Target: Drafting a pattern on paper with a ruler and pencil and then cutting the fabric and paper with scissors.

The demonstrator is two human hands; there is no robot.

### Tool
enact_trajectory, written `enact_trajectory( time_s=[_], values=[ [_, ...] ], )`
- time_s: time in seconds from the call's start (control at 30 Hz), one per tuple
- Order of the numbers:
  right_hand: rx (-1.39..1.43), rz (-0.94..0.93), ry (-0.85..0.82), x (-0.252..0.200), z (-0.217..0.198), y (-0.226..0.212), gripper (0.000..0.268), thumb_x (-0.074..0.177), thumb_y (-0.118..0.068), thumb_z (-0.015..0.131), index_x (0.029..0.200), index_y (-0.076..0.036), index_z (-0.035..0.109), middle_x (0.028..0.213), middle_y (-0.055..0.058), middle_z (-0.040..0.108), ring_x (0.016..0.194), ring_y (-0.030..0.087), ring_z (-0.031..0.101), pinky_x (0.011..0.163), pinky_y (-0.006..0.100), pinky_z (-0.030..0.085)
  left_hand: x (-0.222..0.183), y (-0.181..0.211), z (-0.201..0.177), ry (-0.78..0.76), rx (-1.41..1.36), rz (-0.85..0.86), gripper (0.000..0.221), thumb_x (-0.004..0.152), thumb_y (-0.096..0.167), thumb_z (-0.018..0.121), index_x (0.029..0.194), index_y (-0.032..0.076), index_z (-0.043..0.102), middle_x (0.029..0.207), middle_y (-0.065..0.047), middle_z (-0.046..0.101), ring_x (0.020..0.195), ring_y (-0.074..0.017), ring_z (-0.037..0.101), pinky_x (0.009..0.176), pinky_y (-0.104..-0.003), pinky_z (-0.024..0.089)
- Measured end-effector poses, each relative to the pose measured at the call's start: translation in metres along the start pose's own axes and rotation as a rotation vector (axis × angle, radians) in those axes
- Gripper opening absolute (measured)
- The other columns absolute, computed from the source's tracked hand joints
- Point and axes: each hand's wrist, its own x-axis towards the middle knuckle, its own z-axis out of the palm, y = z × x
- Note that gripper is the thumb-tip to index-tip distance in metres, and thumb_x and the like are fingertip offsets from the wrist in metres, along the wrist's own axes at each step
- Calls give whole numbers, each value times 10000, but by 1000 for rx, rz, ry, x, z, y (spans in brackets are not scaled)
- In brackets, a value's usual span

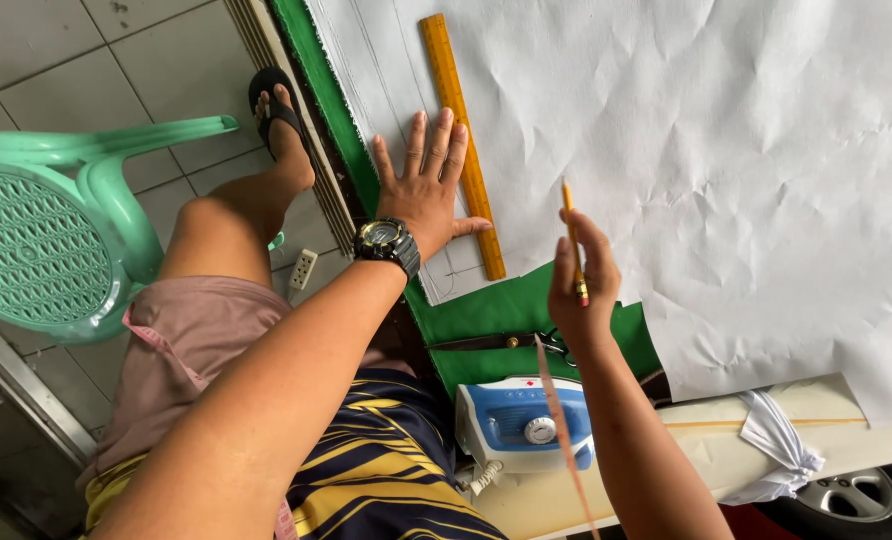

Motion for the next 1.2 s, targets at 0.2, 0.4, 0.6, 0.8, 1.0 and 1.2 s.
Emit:
enact_trajectory(
  time_s=[0.2,0.4,0.6,0.8,1.0,1.2],
  values=[
    [174,221,74,3,-15,-2,261,1087,-49,503,1331,34,546,1239,236,679,1238,394,638,1041,508,490,1,-5,4,-4,8,16,1270,799,834,573,1660,92,6,1723,-146,-106,1577,-404,-101,1146,-824,-13],
    [178,269,114,-7,-14,10,150,1069,-63,573,1188,24,598,1077,166,648,1078,340,708,981,467,539,-2,-14,13,38,-31,64,1300,780,829,602,1659,71,16,1723,-169,-77,1586,-396,-62,1159,-797,-36],
    [184,278,84,-8,-12,8,198,1061,-46,588,1237,42,568,1096,193,643,1100,373,693,974,479,517,-3,-13,15,65,-43,79,1296,780,813,623,1656,65,28,1718,-187,-60,1587,-395,-48,1170,-785,-29],
    [246,192,-26,0,-1,2,264,1015,-77,664,1260,19,642,1166,229,698,1153,394,683,979,480,516,-3,-3,10,55,-40,21,1298,774,810,641,1656,68,44,1719,-181,-54,1580,-400,-65,1161,-803,-40],
    [183,88,-171,21,29,-5,254,987,-37,670,1231,31,657,1168,240,702,1124,429,688,936,498,550,-1,-4,13,56,-26,15,1334,743,873,600,1655,79,37,1719,-174,-60,1586,-400,-48,1168,-806,-28],
    [175,26,-188,47,51,-1,257,973,-43,710,1220,16,674,1172,208,700,1115,423,691,945,490,565,-2,-1,6,21,-28,-5,1292,777,801,672,1653,87,46,1717,-162,-63,1584,-388,-44,1181,-805,-9]
  ],
)
